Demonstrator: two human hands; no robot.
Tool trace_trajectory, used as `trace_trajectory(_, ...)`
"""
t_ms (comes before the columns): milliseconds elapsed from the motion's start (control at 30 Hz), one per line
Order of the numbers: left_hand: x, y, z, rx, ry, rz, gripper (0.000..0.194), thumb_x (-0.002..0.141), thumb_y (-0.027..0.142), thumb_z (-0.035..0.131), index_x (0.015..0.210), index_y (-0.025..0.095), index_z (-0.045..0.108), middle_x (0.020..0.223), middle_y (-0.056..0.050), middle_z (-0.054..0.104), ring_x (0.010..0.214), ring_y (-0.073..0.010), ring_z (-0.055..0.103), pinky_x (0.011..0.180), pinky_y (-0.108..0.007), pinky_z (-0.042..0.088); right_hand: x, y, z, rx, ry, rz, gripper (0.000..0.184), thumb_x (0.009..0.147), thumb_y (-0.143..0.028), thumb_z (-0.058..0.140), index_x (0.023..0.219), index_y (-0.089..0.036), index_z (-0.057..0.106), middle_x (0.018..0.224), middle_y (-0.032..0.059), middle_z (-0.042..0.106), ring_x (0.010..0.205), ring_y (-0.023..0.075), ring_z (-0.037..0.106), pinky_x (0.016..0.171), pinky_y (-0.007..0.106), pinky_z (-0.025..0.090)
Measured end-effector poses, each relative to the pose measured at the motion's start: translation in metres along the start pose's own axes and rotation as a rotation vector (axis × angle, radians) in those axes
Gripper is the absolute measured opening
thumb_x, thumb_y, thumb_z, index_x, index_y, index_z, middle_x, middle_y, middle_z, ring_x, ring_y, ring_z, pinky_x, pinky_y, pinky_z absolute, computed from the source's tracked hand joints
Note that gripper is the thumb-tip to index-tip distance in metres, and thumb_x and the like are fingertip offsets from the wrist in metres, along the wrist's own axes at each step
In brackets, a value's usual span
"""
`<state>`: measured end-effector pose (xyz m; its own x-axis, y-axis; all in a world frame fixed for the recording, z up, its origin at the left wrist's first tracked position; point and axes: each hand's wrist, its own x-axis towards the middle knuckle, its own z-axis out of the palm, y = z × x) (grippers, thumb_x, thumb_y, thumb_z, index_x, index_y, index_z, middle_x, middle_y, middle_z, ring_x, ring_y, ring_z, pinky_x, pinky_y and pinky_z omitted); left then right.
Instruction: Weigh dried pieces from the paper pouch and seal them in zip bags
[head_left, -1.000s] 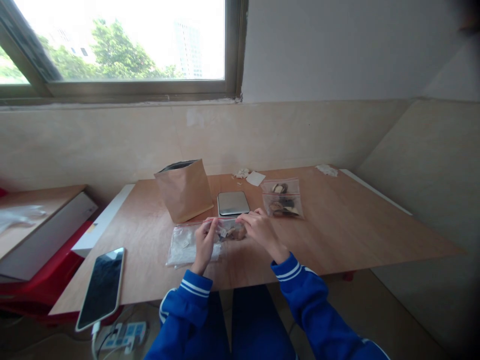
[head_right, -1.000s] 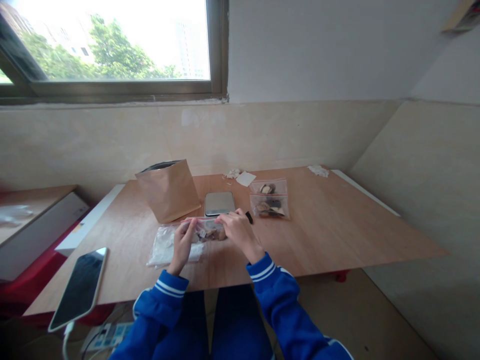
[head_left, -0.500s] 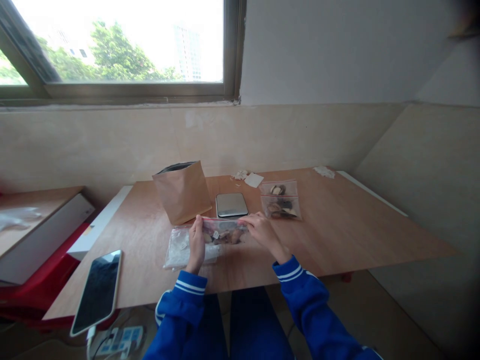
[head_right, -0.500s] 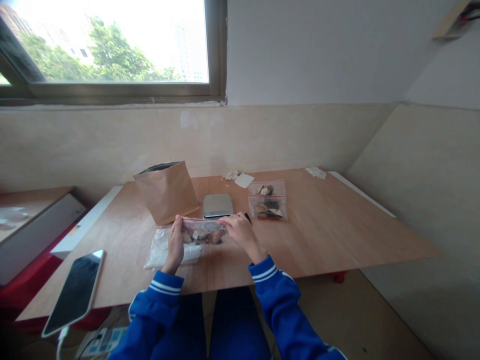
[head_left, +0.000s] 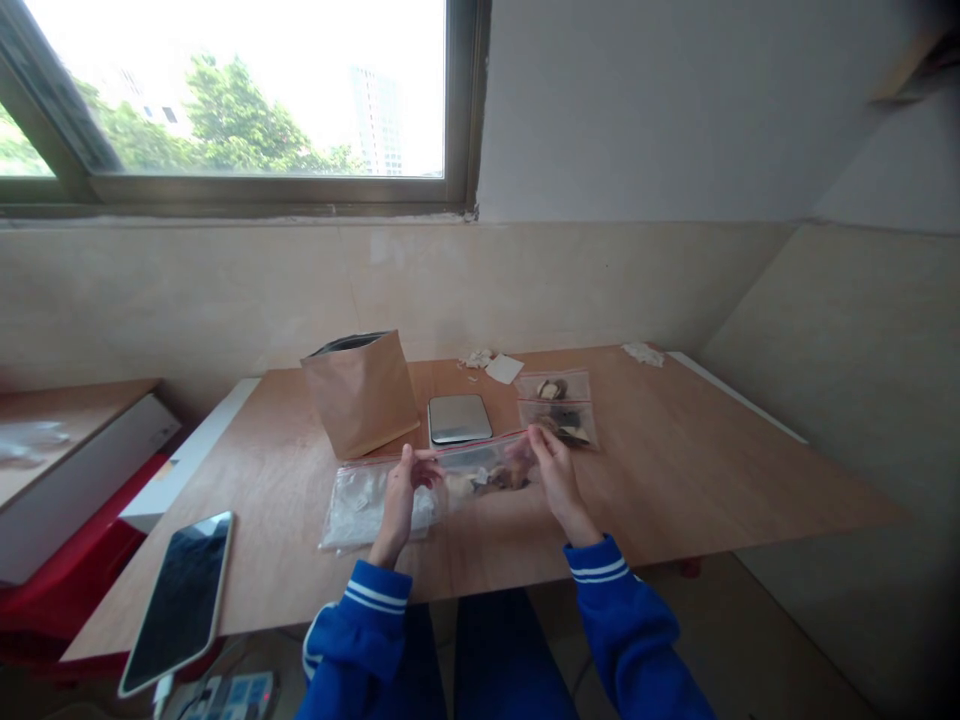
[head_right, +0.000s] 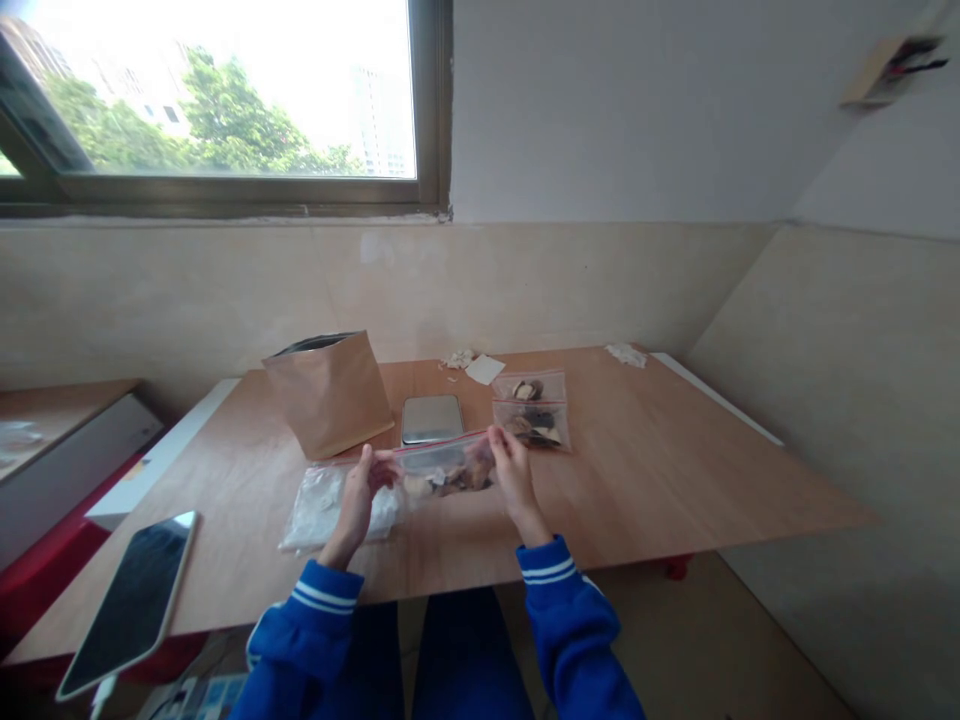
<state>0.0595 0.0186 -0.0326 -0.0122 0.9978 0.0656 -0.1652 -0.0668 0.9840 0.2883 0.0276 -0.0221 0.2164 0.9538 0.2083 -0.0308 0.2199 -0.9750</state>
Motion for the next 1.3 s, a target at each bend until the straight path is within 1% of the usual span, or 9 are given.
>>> trace_trajectory(133, 0.002, 0.005, -0.01, 0.104, -0.053, 0.042, 0.057, 0.092, 0.054, 0.035, 0.082, 0.012, 0.073, 0.076, -0.009, 0.072, 0.065, -0.016, 0.06, 0.063, -0.027, 0.044, 0.028, 0.007, -0.053, -0.043, 0.256, 0.026, 0.05, 0.074, -0.068, 0.059, 0.075, -0.019, 0.055, 0.056, 0.0011, 0.064, 0.047, 0.0156, 0.059, 0.044, 0.023, 0.043)
trace_trajectory(300, 0.008, 0.024, -0.012, 0.236, 0.147, 0.158, 0.056, 0.093, 0.051, 0.033, 0.074, 0.016, 0.072, 0.078, -0.008, 0.072, 0.07, -0.0179, 0.062, 0.069, -0.03, 0.046, 0.064, 0.032, -0.123, -0.371, 0.322, -0.017, 0.052, 0.076, -0.07, 0.05, 0.073, -0.018, 0.054, 0.053, 0.0013, 0.059, 0.044, 0.0158, 0.055, 0.046, 0.025, 0.042)
trace_trajectory(400, 0.015, 0.04, -0.011, 0.289, 0.319, 0.248, 0.056, 0.095, 0.049, 0.028, 0.081, 0.017, 0.071, 0.088, -0.008, 0.073, 0.08, -0.0187, 0.063, 0.075, -0.031, 0.047, 0.069, 0.048, -0.136, -0.678, 0.487, -0.075, 0.05, 0.082, -0.062, 0.044, 0.087, -0.015, 0.061, 0.077, 0.0125, 0.066, 0.07, 0.0246, 0.063, 0.062, 0.035, 0.048)
trace_trajectory(500, 0.026, 0.056, -0.015, 0.389, 0.457, 0.377, 0.058, 0.097, 0.045, 0.02, 0.091, 0.016, 0.07, 0.098, -0.009, 0.071, 0.085, -0.0184, 0.062, 0.078, -0.031, 0.047, 0.057, 0.059, -0.124, -1.013, 0.668, -0.22, 0.05, 0.086, -0.048, 0.043, 0.114, -0.01, 0.059, 0.114, 0.0232, 0.06, 0.108, 0.0342, 0.055, 0.085, 0.048, 0.044)
trace_trajectory(667, 0.053, 0.086, -0.025, 0.704, 0.683, 0.604, 0.035, 0.094, 0.034, 0.036, 0.11, 0.021, 0.064, 0.119, -0.008, 0.062, 0.115, -0.0211, 0.053, 0.103, -0.038, 0.035, 0.035, 0.074, -0.093, -1.28, 0.42, -0.29, 0.048, 0.091, -0.042, 0.04, 0.131, -0.018, 0.053, 0.141, 0.0191, 0.043, 0.124, 0.036, 0.043, 0.095, 0.052, 0.038)
trace_trajectory(800, 0.079, 0.105, -0.033, 0.884, 0.838, 0.571, 0.035, 0.091, 0.03, 0.044, 0.122, 0.024, 0.059, 0.139, -0.008, 0.05, 0.131, -0.0261, 0.041, 0.11, -0.047, 0.023, 0.044, 0.086, -0.091, -1.359, 0.255, -0.267, 0.045, 0.094, -0.037, 0.035, 0.127, -0.015, 0.057, 0.139, 0.0172, 0.047, 0.124, 0.0321, 0.045, 0.097, 0.046, 0.039)
trace_trajectory(933, 0.102, 0.109, -0.047, 1.031, 0.791, 0.506, 0.035, 0.093, 0.031, 0.039, 0.119, 0.025, 0.06, 0.147, -0.009, 0.041, 0.139, -0.0303, 0.028, 0.11, -0.054, 0.017, 0.066, 0.084, -0.098, -1.359, 0.2, -0.291, 0.042, 0.095, -0.033, 0.033, 0.124, -0.016, 0.059, 0.135, 0.014, 0.053, 0.121, 0.0288, 0.049, 0.098, 0.045, 0.039)
trace_trajectory(1067, 0.11, 0.11, -0.059, 1.146, 0.729, 0.48, 0.035, 0.094, 0.032, 0.033, 0.107, 0.021, 0.064, 0.137, -0.013, 0.05, 0.138, -0.0319, 0.027, 0.108, -0.056, 0.018, 0.069, 0.067, -0.084, -1.291, 0.161, -0.405, 0.039, 0.094, -0.025, 0.033, 0.121, -0.014, 0.059, 0.132, 0.0151, 0.054, 0.119, 0.0281, 0.05, 0.098, 0.045, 0.041)
trace_trajectory(1300, 0.086, 0.132, -0.059, 1.237, 0.709, 0.414, 0.03, 0.089, 0.041, 0.043, 0.086, 0.019, 0.063, 0.099, -0.013, 0.064, 0.106, -0.0336, 0.054, 0.098, -0.058, 0.029, 0.031, 0.064, -0.034, -1.117, -0.3, -0.432, 0.025, 0.089, -0.019, 0.045, 0.105, -0.021, 0.065, 0.11, 0.0107, 0.062, 0.103, 0.025, 0.057, 0.091, 0.04, 0.046)
